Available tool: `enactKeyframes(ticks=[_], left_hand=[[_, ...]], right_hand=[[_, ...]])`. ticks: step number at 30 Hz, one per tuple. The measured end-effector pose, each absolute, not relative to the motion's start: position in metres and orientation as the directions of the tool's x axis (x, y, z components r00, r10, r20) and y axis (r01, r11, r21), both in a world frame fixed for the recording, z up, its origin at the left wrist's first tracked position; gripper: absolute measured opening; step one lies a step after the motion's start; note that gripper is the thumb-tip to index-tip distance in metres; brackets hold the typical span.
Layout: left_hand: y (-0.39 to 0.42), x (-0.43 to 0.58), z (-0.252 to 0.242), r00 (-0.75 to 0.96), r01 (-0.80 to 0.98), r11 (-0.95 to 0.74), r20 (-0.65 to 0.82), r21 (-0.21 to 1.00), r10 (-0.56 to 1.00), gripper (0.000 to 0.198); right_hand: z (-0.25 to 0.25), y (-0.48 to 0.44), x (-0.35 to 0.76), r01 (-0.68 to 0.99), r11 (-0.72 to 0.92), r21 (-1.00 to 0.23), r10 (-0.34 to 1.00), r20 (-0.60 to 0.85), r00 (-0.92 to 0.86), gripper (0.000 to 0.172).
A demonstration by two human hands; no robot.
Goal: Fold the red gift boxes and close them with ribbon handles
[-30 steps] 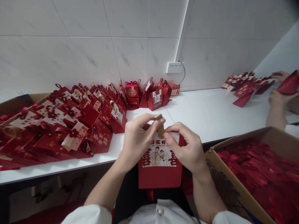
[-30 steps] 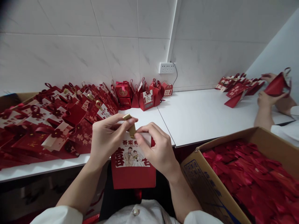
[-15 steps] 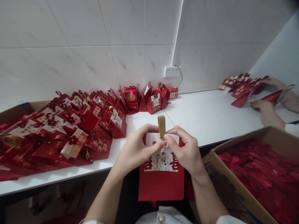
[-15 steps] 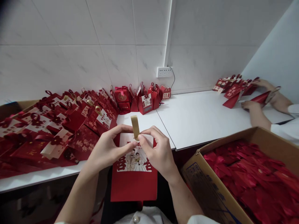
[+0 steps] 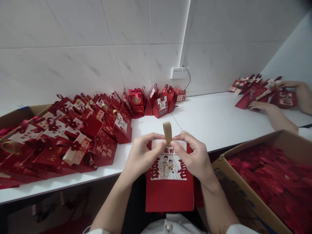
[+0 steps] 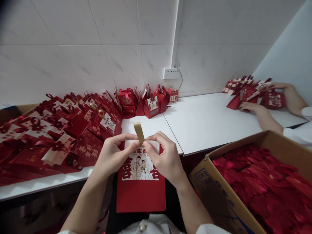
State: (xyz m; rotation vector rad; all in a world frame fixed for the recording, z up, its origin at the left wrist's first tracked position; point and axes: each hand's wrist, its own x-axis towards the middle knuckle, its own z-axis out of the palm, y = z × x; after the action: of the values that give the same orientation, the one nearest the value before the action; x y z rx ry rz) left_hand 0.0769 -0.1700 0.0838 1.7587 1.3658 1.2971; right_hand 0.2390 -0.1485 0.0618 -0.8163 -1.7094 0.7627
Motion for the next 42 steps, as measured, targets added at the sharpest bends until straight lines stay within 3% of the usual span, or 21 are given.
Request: enactKeyframes(ticks=[6, 18, 24, 29, 36, 42], left_hand=[[-0.169, 0.077, 0.081, -0.004, 0.406, -0.274, 0.302, 0.872, 0.953, 0.017], [-0.169, 0.075, 0.082, 0.118, 0.447, -0.399, 0.389, 0.801, 0.914, 0.012], [-0.169, 0.082, 0.083, 0.094, 0.564, -0.461, 0.502, 0.685, 0.860, 0.016], [-0.166, 0.085, 0.079, 0.213, 0.556, -0.584, 0.578, 0.591, 0.788, 0.018], [-0.168, 0.084, 0.079, 0.100, 0.498, -0.336, 0.332, 0.799, 0.938, 0.022], [-0.166, 0.088, 0.078, 0.063, 0.465, -0.340, 0.352, 0.817, 0.934, 0.022]], right_hand=[[0.062, -0.147, 0.243, 0.160, 0.538, -0.828, 0.831, 0.487, -0.269, 0.005], [0.058, -0.146, 0.240, 0.189, 0.523, -0.831, 0.844, 0.472, -0.256, 0.007], [0.060, -0.146, 0.240, 0.241, 0.533, -0.811, 0.841, 0.479, -0.251, 0.008], [0.059, -0.148, 0.243, 0.250, 0.532, -0.809, 0.843, 0.477, -0.249, 0.010], [0.056, -0.146, 0.244, 0.239, 0.512, -0.825, 0.854, 0.457, -0.249, 0.010], [0.055, -0.146, 0.245, 0.223, 0.524, -0.822, 0.845, 0.468, -0.258, 0.009]])
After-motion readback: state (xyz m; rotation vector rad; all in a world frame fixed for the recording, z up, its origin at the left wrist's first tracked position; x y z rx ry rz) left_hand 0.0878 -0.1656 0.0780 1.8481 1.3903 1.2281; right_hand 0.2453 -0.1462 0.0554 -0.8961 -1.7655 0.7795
